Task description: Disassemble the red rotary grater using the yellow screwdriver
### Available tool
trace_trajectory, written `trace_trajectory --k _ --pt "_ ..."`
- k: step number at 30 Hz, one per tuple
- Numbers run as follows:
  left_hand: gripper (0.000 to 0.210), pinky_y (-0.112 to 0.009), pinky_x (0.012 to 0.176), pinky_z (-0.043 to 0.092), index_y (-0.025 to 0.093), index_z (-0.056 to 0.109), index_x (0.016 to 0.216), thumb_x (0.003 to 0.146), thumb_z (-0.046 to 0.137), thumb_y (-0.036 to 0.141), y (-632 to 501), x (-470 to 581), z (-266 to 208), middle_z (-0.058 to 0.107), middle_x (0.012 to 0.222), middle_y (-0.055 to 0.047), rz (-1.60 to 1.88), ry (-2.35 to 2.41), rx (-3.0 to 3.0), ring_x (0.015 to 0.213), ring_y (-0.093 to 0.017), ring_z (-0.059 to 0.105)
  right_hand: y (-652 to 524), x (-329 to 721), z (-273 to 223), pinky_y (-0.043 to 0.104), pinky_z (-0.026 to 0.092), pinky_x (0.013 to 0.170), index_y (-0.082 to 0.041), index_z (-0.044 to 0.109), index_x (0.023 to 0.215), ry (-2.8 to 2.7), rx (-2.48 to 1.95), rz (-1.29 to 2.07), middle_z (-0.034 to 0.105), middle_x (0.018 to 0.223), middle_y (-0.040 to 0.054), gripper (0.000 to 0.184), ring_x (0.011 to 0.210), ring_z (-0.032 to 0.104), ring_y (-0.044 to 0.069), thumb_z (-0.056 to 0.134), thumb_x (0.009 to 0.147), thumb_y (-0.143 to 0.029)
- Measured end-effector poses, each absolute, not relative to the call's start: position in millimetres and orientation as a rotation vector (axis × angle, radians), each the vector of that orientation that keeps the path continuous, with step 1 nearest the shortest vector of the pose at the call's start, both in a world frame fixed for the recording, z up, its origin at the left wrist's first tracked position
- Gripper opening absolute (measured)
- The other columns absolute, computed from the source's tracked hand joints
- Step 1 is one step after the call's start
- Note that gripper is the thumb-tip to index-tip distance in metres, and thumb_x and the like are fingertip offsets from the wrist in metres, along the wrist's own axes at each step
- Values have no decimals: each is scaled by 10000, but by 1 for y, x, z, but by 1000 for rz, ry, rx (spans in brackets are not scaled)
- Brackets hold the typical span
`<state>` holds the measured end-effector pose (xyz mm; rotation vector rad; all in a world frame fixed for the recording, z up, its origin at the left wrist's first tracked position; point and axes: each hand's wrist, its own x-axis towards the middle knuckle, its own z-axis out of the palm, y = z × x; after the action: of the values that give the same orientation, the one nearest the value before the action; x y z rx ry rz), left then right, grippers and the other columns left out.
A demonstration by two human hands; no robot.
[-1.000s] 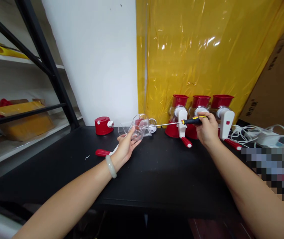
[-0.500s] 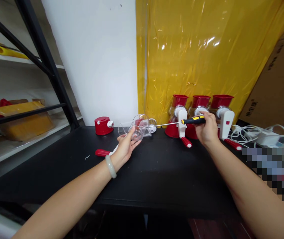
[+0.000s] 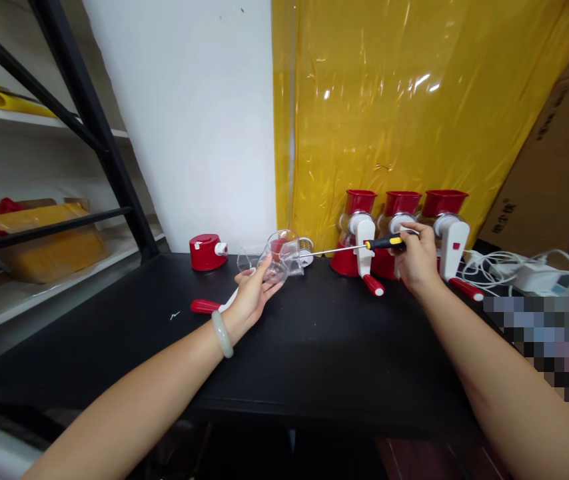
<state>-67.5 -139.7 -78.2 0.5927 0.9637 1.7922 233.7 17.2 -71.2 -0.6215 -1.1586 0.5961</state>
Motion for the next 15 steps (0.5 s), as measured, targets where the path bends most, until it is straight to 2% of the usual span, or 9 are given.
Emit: trace_trajectory --k 5,10,12,15 --pt "567 -477 976 580 241 446 1100 771 900 322 -141 -66 -77 738 1034 -92 1793 972 592 938 -241 764 16 231 -68 355 568 649 -277 526 1003 -1100 -555 734 594 848 -11 275 751 628 191 636 781 -397" --pt "615 -512 974 578 264 353 1046 772 900 322 -142 -65 -75 730 1068 -92 1818 997 606 970 -269 767 7 237 -70 376 569 684 -263 567 962 -1220 -667 475 590 893 12 299 780 618 201 623 875 -543" --pt "627 -513 967 581 269 326 1043 780 894 321 -142 -65 -75 730 1069 -91 1828 1000 607 968 -271 769 6 238 -70 345 545 649 -254 572 928 -1218 -719 399 575 863 6 332 731 587 181 659 862 -568" --pt "620 -512 956 588 273 314 1054 801 877 316 -141 -65 -76 733 1058 -93 1826 1008 616 961 -273 772 7 237 -70 301 509 585 -252 573 920 -1217 -697 440 572 861 -6 321 679 555 153 723 813 -515"
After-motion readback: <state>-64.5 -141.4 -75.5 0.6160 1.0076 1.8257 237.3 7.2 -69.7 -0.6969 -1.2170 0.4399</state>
